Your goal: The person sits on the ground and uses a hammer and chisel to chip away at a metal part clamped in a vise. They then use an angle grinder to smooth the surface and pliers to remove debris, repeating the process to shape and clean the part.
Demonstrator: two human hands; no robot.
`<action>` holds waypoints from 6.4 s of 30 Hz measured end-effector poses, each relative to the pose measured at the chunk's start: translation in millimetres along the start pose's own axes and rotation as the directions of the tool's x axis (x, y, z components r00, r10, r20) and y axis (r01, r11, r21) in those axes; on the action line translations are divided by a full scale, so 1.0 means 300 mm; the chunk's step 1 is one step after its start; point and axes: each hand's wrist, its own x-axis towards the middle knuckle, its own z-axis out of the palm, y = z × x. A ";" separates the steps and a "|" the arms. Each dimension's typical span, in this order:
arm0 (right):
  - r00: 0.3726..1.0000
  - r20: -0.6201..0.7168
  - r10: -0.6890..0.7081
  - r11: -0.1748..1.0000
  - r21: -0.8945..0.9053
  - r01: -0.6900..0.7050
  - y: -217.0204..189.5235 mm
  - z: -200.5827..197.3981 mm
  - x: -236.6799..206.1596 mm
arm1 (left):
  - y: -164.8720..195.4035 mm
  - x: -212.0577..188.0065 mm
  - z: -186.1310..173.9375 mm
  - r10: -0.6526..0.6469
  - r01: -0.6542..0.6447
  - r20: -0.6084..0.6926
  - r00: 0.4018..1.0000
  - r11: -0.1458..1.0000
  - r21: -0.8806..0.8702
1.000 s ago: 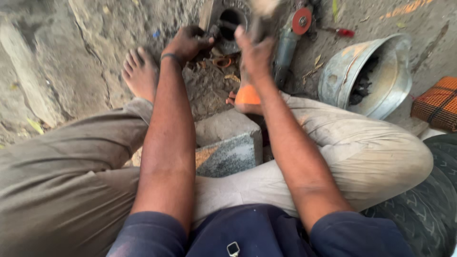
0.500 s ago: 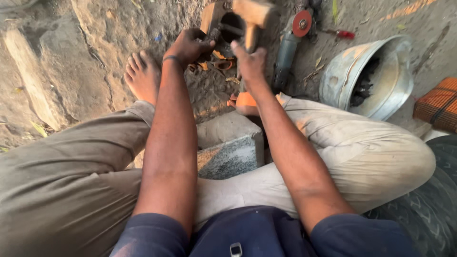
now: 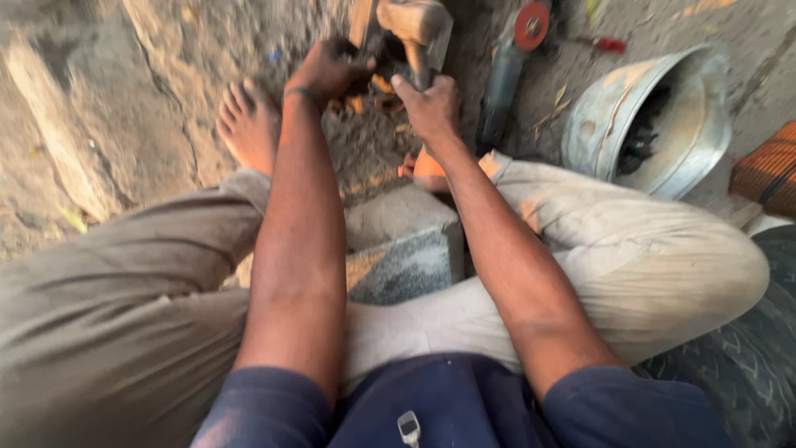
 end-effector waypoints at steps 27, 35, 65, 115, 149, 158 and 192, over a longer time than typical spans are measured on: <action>0.987 -0.081 0.137 0.988 0.081 -0.130 -0.050 -0.013 0.005 | -0.025 0.005 0.011 -0.008 0.005 -0.038 0.999 0.997 -0.072; 0.934 0.102 0.343 0.883 0.305 -0.357 0.024 0.003 -0.020 | -0.084 0.011 -0.003 -0.081 0.077 -0.013 0.997 0.978 -0.193; 0.973 0.087 0.213 0.976 -0.060 -0.208 0.155 0.035 -0.080 | -0.104 0.017 -0.048 0.034 0.076 0.182 0.983 0.821 -0.566; 0.998 -0.046 -0.042 0.918 0.393 0.057 0.005 -0.079 0.005 | -0.073 0.037 -0.013 -0.018 -0.002 0.116 0.993 0.986 0.164; 0.906 0.291 0.307 0.950 -0.038 -0.309 0.195 0.056 -0.060 | -0.101 0.073 -0.017 -0.116 0.092 0.173 0.978 0.986 0.142; 0.989 0.139 -0.053 0.603 0.794 -0.079 -0.264 -0.226 0.121 | 0.232 0.065 0.028 0.492 -0.422 0.239 0.837 0.859 -0.290; 0.964 -0.132 -0.231 0.816 0.514 0.266 -0.652 -0.032 0.215 | 0.453 -0.035 -0.001 0.799 -0.746 -0.378 0.467 0.586 0.317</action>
